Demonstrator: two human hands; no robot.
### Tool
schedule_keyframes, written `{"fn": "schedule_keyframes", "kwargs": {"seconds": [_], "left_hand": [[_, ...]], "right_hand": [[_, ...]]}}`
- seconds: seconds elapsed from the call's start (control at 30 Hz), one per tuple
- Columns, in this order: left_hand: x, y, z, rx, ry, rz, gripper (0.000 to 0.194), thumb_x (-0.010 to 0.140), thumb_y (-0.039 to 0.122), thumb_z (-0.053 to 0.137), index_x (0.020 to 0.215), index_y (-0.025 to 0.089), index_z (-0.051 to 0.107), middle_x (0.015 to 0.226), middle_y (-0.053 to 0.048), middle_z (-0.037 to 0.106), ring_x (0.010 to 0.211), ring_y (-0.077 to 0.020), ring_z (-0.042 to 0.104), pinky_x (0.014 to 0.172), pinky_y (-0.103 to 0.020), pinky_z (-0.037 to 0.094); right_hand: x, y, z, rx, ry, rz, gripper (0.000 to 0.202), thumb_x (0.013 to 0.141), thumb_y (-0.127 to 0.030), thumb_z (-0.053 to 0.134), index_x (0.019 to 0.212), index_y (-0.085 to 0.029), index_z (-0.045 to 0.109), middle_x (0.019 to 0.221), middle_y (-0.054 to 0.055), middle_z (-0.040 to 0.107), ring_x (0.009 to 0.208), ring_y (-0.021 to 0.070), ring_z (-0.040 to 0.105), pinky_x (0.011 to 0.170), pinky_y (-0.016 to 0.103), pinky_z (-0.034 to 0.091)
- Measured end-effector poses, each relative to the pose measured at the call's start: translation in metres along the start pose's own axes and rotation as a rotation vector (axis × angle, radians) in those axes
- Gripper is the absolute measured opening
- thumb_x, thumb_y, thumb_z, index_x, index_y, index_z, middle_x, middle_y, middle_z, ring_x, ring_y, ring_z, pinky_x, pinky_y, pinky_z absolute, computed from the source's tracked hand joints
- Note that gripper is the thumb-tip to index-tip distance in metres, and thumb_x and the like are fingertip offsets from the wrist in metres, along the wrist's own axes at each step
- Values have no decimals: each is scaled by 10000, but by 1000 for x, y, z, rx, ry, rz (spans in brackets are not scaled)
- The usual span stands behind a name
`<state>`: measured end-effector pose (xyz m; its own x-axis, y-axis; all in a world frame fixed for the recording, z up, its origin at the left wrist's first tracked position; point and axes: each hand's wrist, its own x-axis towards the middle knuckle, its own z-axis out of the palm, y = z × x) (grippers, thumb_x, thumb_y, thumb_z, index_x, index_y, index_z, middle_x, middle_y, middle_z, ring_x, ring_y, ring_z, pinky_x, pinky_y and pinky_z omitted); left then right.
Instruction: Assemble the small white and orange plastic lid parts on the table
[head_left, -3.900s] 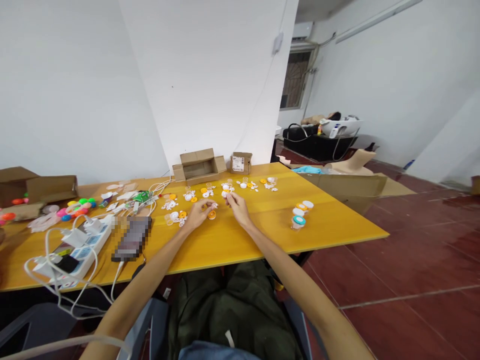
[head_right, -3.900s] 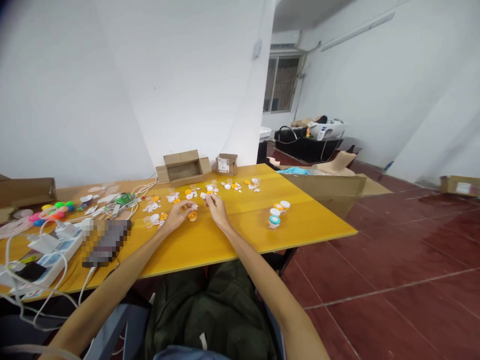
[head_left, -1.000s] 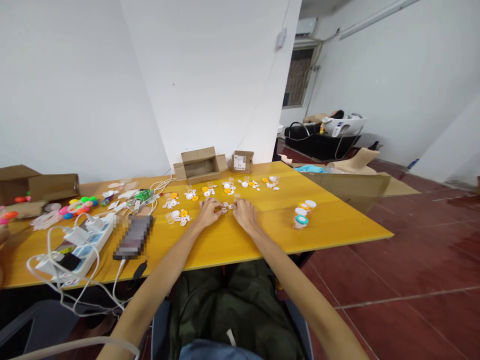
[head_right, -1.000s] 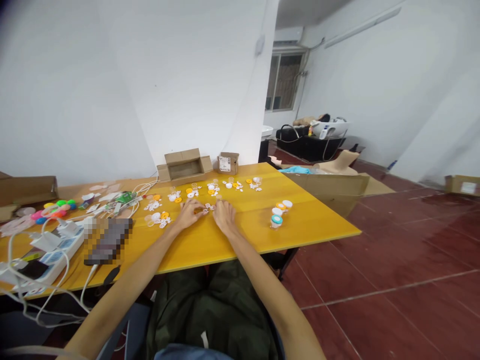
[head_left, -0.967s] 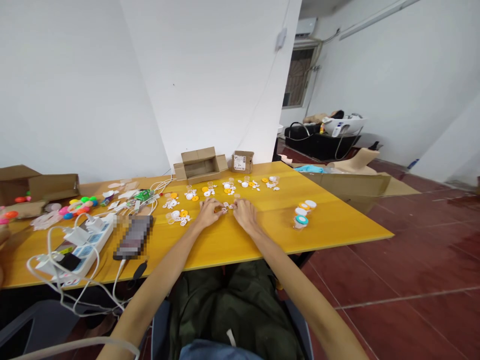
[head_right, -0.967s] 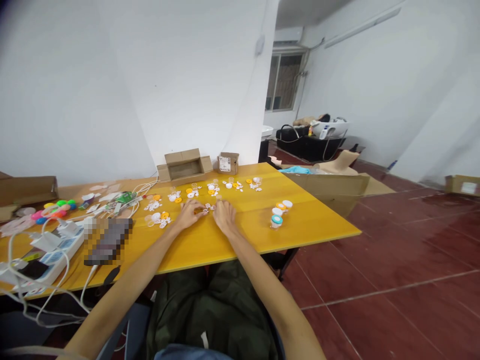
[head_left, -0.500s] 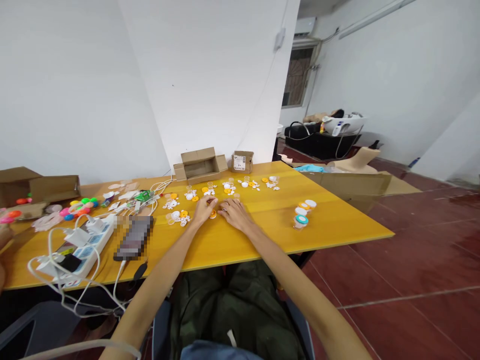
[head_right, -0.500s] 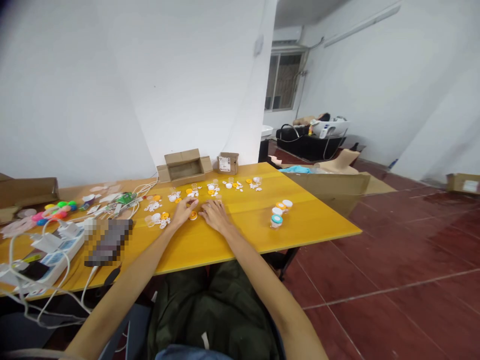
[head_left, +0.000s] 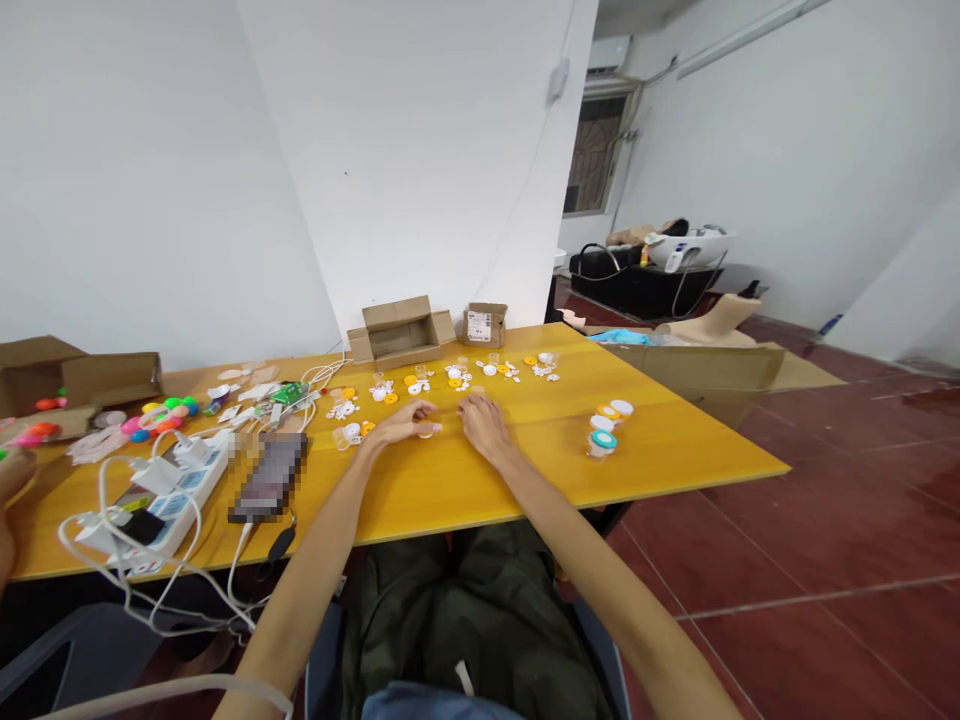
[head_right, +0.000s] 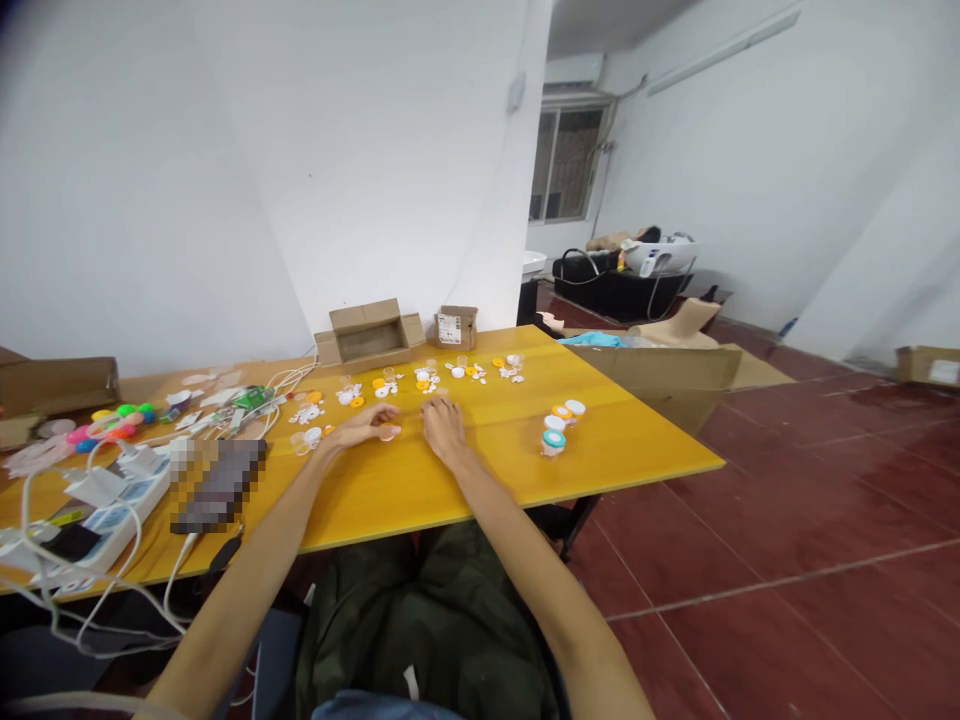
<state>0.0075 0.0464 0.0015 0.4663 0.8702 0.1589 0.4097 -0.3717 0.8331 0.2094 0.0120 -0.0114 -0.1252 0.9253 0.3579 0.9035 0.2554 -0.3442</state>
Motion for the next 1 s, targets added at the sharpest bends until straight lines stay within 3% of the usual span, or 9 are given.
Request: {"fn": "schedule_keyframes", "kwargs": {"seconds": [0.1,0.23,0.4,0.57,0.8,1.0], "left_hand": [[-3,-5,-4,36,-56,34,435,590,270,853,999,238,708,926,-8,678,824,-166,619,776,-294,525],[-2,-9,-2,15,-80,25,355,660,236,772,1002,222,681,871,7,659,763,-146,599,748,-288,524],[4,-8,16,-42,10,71,296,681,193,717,969,201,649,868,5,668,764,-143,612,754,-285,532],[4,-2,34,-10,117,178,266,701,146,647,962,195,631,938,-18,697,857,-167,644,821,-308,541],[0,3,38,60,209,226,402,716,111,624,1106,210,623,1086,-56,702,990,-194,661,907,-334,534],[2,2,42,99,254,280,370,743,184,719,1103,227,648,1121,-64,683,1029,-210,646,927,-356,533]], "right_hand": [[0,0,-1,50,76,-43,239,947,-185,508,1022,-236,729,1134,119,714,1141,258,598,927,377,465],[1,-4,-3,181,103,-106,218,951,-207,517,993,-234,729,1081,88,734,1072,229,628,926,347,465],[0,-10,1,369,24,-135,202,950,-205,526,977,-229,725,979,41,764,919,190,689,830,291,493],[-1,-11,3,403,3,-98,145,917,-249,598,914,-233,742,922,37,778,859,197,709,801,293,513],[3,-10,9,598,29,-23,75,823,-277,710,874,-232,741,891,30,786,830,200,736,793,312,568],[9,-3,19,800,51,3,83,776,-287,735,808,-211,722,799,34,771,754,202,739,747,334,603]]}}
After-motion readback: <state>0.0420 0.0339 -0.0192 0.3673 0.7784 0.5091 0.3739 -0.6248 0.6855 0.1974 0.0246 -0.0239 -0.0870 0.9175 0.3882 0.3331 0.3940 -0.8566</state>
